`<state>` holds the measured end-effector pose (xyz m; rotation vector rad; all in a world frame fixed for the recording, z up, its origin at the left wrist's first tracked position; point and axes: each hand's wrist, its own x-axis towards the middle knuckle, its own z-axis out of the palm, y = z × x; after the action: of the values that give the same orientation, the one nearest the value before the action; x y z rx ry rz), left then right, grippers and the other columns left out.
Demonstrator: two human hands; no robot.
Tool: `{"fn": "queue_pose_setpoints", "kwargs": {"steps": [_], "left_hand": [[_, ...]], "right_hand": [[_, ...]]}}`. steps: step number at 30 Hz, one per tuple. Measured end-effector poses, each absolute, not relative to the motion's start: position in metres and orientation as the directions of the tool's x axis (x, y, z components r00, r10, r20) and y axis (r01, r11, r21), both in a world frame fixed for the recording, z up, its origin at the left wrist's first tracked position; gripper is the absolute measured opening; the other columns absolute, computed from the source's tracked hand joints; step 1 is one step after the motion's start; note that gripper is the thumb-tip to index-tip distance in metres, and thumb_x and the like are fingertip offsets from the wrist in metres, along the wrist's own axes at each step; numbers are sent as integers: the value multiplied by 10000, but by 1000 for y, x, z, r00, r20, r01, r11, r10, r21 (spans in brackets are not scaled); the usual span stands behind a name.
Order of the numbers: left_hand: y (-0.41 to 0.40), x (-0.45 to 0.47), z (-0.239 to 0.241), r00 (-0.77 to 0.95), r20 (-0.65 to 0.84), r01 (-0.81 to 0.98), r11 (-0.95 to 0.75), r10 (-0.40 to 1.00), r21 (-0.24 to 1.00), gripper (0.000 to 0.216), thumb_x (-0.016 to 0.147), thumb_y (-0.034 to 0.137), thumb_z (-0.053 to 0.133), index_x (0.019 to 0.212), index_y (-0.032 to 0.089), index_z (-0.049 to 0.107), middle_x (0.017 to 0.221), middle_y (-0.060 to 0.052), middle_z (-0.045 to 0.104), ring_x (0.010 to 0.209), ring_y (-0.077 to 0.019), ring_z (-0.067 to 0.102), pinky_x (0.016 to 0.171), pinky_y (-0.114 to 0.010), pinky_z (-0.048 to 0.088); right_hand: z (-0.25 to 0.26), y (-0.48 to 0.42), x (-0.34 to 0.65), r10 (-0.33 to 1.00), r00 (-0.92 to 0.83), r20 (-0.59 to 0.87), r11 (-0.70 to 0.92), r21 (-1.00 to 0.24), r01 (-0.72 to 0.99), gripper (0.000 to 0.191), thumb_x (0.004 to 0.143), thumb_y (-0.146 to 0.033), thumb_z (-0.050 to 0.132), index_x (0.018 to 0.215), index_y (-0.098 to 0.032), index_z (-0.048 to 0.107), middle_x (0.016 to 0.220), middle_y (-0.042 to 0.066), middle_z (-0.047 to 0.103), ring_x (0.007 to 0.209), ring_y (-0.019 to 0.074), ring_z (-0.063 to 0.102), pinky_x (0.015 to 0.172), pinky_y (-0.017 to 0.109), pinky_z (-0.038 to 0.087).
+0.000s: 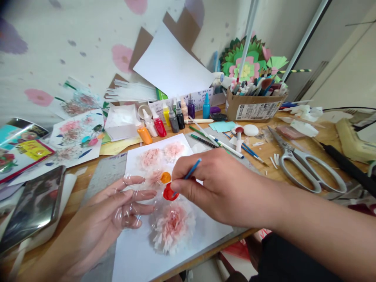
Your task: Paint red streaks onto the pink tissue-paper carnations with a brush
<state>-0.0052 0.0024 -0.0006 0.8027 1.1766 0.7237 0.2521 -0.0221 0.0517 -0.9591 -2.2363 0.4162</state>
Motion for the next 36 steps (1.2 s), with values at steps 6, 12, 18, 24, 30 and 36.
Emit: {"fn": "queue_pose_setpoints", "kwargs": {"steps": [6,12,18,24,30,36], "left_hand": [[3,0,1,230,-503,-73,530,833,845,383,831,281,705,1184,200,581,1061,-174,757,789,-280,761,538,-250,527],[5,0,0,235,-500,-77,529,833,845,308,877,266,653,1171,218,574,1047,-167,765,781,-269,763,537,-239,535],[3,-1,2,242,-498,-91,530,833,843,296,871,256,662,1154,212,586,1018,-161,768,768,-259,762,538,-237,538],[4,0,2,260,-487,-97,524,834,846,350,838,276,699,1165,197,604,1018,-167,766,771,-265,760,542,-244,534],[3,0,3,257,-482,-102,519,838,849,354,827,279,702,1156,199,599,1006,-164,769,762,-261,759,542,-244,532],[1,0,3,230,-467,-56,490,854,870,376,833,323,693,1171,207,578,1019,-161,769,795,-277,762,560,-255,537]], "right_hand": [[53,-22,252,745,-480,463,666,-484,568,212,964,-165,539,802,-136,672,714,-15,691,621,44,616,592,130,471],[50,-23,251,705,-455,544,696,-408,591,200,956,-154,546,820,-120,689,775,16,729,655,59,652,628,142,489],[52,-25,252,713,-488,503,699,-456,552,173,948,-146,553,850,-132,694,794,-1,732,677,46,661,650,118,498],[56,-26,251,743,-478,469,667,-450,595,171,948,-172,560,832,-158,685,746,-25,716,647,47,656,612,125,495],[54,-28,252,755,-432,492,640,-415,647,211,963,-214,537,822,-160,684,741,-15,717,639,69,657,600,170,502],[56,-25,249,754,-467,462,655,-481,582,214,966,-196,542,821,-165,695,779,-24,731,668,47,666,618,128,495]]}}
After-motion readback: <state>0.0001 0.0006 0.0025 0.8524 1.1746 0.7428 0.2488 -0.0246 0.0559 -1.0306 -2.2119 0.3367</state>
